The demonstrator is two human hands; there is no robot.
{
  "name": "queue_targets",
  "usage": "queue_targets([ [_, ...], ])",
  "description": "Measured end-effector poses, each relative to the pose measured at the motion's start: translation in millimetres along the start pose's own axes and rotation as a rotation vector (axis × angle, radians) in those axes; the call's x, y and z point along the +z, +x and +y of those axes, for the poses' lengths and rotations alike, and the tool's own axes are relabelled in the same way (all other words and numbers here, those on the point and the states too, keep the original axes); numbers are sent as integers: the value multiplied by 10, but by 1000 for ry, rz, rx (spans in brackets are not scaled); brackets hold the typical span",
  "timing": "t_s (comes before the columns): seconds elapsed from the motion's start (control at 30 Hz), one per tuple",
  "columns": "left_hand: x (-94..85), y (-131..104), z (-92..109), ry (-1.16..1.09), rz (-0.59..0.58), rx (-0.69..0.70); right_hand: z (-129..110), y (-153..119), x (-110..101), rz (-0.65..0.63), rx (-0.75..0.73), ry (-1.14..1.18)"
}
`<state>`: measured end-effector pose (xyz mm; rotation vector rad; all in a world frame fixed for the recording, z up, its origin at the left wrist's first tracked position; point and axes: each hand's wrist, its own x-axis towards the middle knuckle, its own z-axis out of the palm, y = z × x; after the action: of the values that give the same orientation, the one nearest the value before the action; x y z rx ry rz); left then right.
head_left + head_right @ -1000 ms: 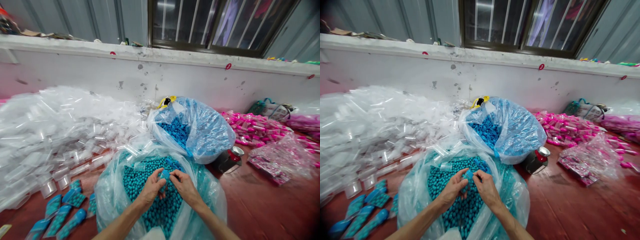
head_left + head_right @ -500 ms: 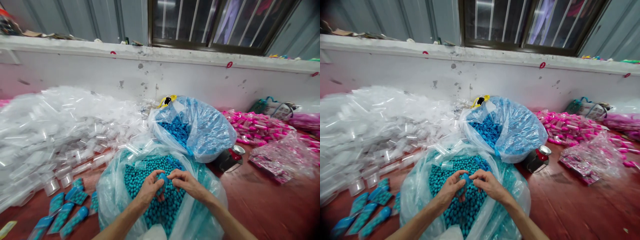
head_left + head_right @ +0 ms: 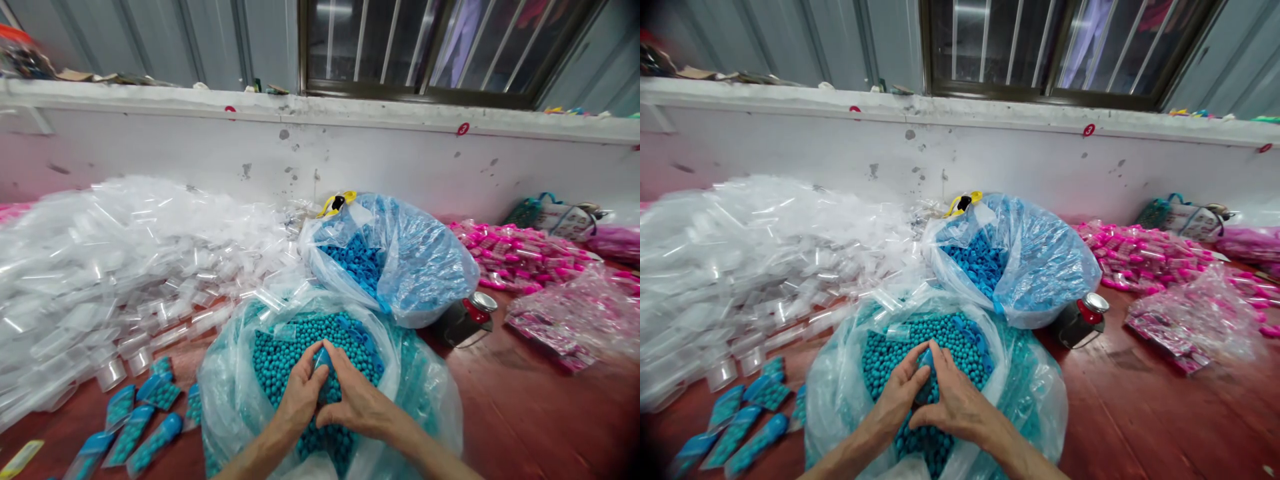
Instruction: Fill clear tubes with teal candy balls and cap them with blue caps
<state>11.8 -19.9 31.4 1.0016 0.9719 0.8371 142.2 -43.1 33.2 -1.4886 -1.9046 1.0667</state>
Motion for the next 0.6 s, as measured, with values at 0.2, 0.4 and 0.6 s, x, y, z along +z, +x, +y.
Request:
queue_targets([
  [0.2, 25, -15, 10, -33, 7, 86, -65, 49, 163, 276, -172, -67],
  [0.4, 90, 25, -45, 34, 113, 8, -41, 29, 255, 305, -161, -84],
  [0.6, -140, -2, 86, 498, 70, 152, -10, -22, 347, 169, -73, -53],
])
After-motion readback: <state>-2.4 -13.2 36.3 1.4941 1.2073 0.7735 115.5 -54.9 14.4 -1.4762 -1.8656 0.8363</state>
